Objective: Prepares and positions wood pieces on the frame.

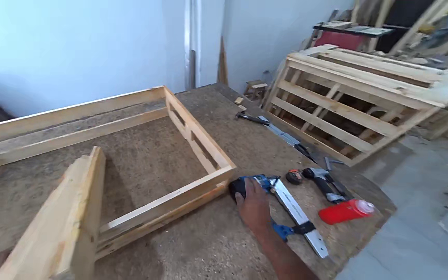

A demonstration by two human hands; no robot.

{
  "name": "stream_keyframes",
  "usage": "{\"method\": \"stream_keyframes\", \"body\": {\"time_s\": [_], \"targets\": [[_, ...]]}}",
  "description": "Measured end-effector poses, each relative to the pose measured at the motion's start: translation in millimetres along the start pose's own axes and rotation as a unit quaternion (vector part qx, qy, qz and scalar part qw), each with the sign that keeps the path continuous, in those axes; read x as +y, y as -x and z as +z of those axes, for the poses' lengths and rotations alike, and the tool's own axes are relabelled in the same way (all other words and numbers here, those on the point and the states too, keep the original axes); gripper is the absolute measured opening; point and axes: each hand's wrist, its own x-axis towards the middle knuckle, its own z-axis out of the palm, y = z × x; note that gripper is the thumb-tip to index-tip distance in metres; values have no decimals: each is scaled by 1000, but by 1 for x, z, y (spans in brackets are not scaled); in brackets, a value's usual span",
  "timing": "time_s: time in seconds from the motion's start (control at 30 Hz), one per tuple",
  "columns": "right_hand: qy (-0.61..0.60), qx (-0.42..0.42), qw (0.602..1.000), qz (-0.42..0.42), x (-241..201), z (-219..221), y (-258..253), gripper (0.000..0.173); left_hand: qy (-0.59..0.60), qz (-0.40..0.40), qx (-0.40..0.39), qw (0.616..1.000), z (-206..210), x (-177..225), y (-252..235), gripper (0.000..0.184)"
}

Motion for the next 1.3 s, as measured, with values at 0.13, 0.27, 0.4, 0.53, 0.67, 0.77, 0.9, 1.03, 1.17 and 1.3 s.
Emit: {"method": "stream_keyframes", "body": {"time_s": [0.13,0.27,0.4,0.53,0.67,0.77,0.9,1.03,1.17,1.3], "targets": [[66,-87,982,-151,-68,-6,-32,88,-41,135,33,989,63,-102,-159,37],[47,-113,982,-141,-100,-11,-31,82,-55,162,0,985,55,-94,-143,30],[17,-87,978,-190,-100,-12,-6,77,-44,131,-24,990,52,-104,-114,32],[-17,-40,975,-219,-82,-12,29,74,-29,130,-18,991,63,-131,-89,36],[-43,-74,972,-220,-66,-25,58,73,-20,146,-12,989,74,-156,-59,33],[-20,-108,973,-204,-65,-38,70,76,2,154,-13,988,77,-164,-42,33],[27,-217,956,-196,-127,-84,95,73,46,165,-16,985,73,-165,-36,34],[-204,-275,908,-244,-225,-95,144,67,161,201,-12,966,73,-175,-46,29],[-294,-414,844,-173,-303,-67,158,84,416,141,-65,896,66,-175,-64,36],[-291,-445,833,-152,-342,-47,155,95,379,167,18,910,41,-150,-41,45]]}}
